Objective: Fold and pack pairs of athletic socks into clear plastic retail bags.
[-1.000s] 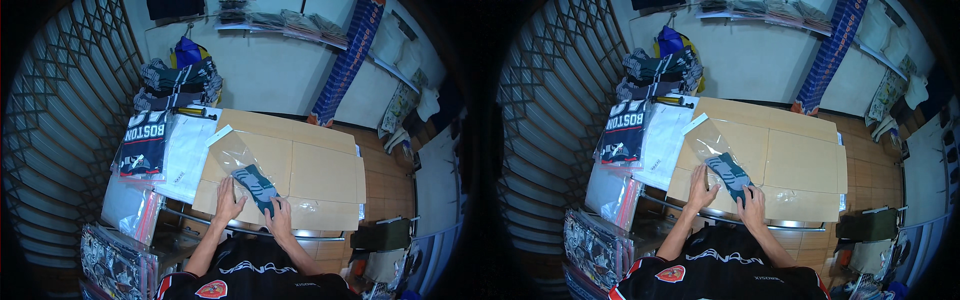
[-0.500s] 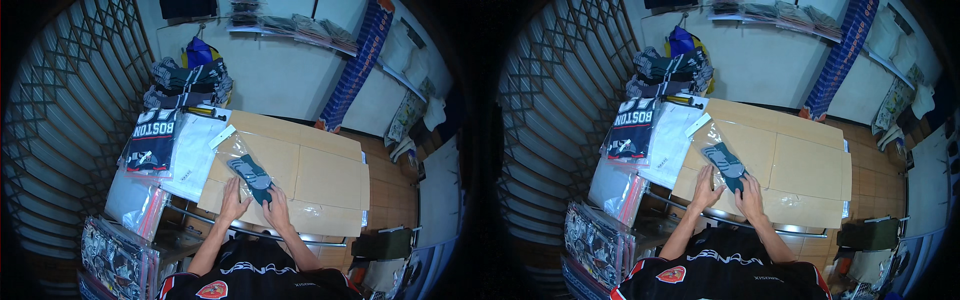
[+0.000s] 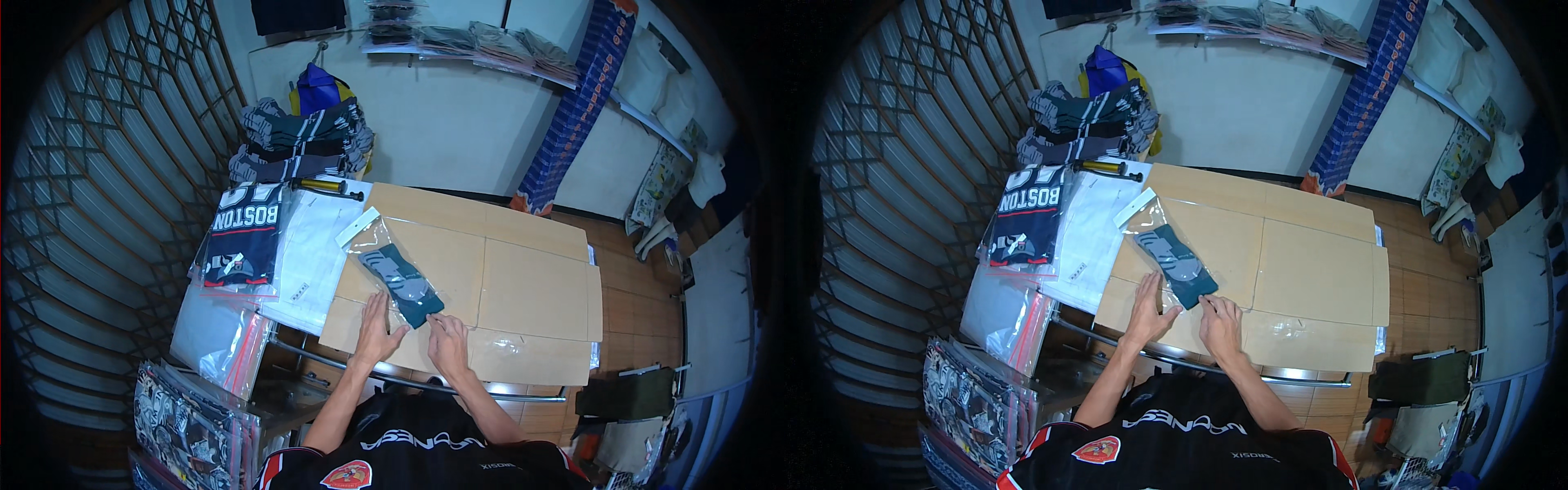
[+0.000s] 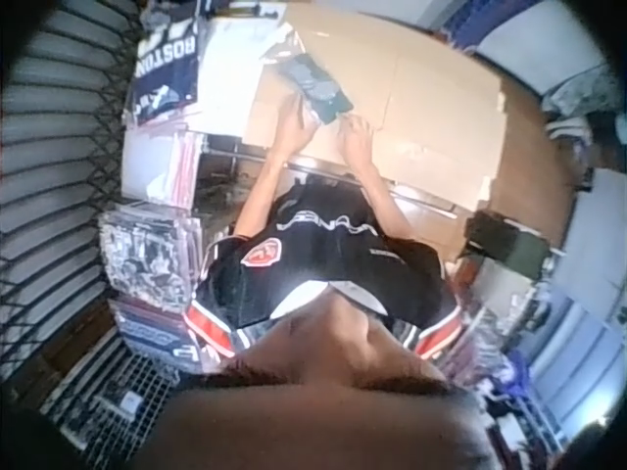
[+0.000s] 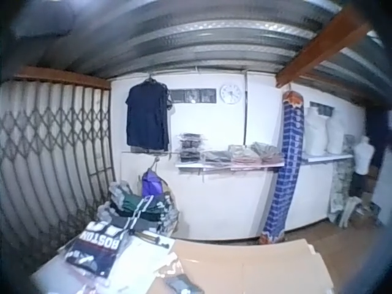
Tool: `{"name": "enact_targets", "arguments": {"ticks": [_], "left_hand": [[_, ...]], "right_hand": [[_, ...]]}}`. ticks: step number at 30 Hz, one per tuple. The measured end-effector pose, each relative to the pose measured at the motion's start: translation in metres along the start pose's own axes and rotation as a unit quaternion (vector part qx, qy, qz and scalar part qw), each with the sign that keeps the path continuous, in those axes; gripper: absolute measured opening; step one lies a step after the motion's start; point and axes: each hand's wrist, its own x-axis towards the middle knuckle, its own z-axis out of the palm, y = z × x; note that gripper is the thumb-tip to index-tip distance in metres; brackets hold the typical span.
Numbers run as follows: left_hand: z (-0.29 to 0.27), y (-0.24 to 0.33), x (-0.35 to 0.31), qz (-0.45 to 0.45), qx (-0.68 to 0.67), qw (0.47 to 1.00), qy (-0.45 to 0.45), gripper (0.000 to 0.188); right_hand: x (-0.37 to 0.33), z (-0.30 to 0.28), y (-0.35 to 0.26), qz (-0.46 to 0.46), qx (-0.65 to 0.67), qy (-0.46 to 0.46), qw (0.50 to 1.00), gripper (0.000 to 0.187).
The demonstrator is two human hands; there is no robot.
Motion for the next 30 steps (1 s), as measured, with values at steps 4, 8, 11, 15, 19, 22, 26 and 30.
{"name": "enact_targets", "arguments": {"ticks": [4,8,11,15,19,22,26,30], "left_hand": [[0.000,0.000,0.000,-0.001,-0.011,1.000,0.003,0.097],[0.002,-0.002,-0.001,-0.007,-0.017,1.000,-0.005,0.096],[0.001,-0.001,-0.001,-0.004,-0.012,1.000,-0.009,0.096],[-0.002,0.002,-0.001,-0.012,-0.021,1.000,-0.008,0.096],[-0.001,0.002,0.000,-0.006,-0.028,1.000,-0.004,0.097],[-0.009,0.007,-0.001,-0.017,-0.046,0.999,-0.005,0.092],[-0.005,0.008,-0.002,-0.003,-0.070,0.995,0.073,0.080],[-0.006,0.019,0.002,-0.145,-0.168,0.971,0.094,0.059]], "right_hand": [[0.012,0.006,-0.001,-0.021,-0.003,-0.020,1.000,0.044],[0.025,0.010,-0.001,-0.038,-0.015,-0.045,0.998,0.048],[0.033,0.010,-0.002,-0.041,-0.012,-0.073,0.996,0.049],[0.037,0.006,-0.006,-0.059,-0.014,-0.073,0.996,0.049],[0.036,0.008,0.022,-0.023,0.043,-0.066,0.997,0.045],[0.051,-0.001,0.025,0.057,0.056,0.024,0.997,0.035],[0.084,-0.005,0.039,0.133,0.084,0.076,0.985,0.027],[0.105,0.001,0.067,0.231,0.213,-0.093,0.945,0.031]]}}
